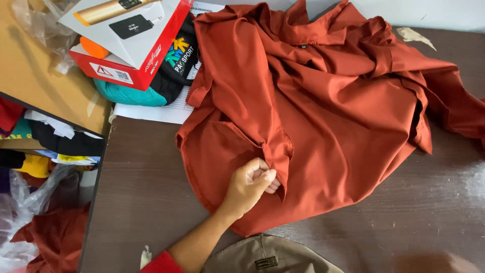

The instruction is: Trimming excess threads from a brown garment using thread snips on a workbench.

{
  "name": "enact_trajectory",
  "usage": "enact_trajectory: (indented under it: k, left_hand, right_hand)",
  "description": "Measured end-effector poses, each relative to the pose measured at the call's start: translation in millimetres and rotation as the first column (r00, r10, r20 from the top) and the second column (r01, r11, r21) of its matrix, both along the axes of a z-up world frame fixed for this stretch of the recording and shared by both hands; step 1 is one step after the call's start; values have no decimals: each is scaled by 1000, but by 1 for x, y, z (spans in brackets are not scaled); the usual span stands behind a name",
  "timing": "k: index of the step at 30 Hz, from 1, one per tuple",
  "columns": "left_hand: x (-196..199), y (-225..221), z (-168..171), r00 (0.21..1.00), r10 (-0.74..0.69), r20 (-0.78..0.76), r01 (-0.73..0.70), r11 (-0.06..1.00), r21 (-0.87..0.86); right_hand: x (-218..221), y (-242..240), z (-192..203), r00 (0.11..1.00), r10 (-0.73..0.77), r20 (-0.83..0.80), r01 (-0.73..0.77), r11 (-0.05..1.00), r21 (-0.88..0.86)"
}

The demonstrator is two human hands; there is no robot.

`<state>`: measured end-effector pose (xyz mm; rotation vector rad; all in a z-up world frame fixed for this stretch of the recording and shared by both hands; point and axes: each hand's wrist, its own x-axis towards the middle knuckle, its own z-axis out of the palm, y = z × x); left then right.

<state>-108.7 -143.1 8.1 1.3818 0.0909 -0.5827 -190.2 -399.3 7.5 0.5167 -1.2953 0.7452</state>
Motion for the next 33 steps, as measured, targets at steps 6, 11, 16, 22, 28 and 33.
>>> enact_trajectory:
  k: [6, 11, 16, 22, 28, 33]
  left_hand:
    - [-1, -2, -18, 989, 99, 113, -80, 983, -166]
    - [1, 1, 0, 998, 68, 5, -68, 996, -51]
    - [3, 6, 2, 999, 49, -23, -50, 996, -77]
    - [9, 8, 0, 988, 105, -117, -122, 981, -152]
    - [9, 7, 15, 990, 55, -130, -68, 993, -99]
    - [9, 7, 21, 990, 31, -140, -40, 997, -63]
  right_hand:
    - [-124, -166, -31, 318, -784, 533, 227, -483, -846]
    - [-37, 16, 55, 299, -595, 746, -208, -803, -558]
    - [8, 69, 35, 207, -348, 914, 160, -910, -383]
    - [2, 78, 9, 71, -89, 993, 262, -959, -105]
    - [4, 81, -9, -49, -8, 999, 214, -977, 3]
    - [10, 85, 2, 2, -96, 995, 248, -964, -94]
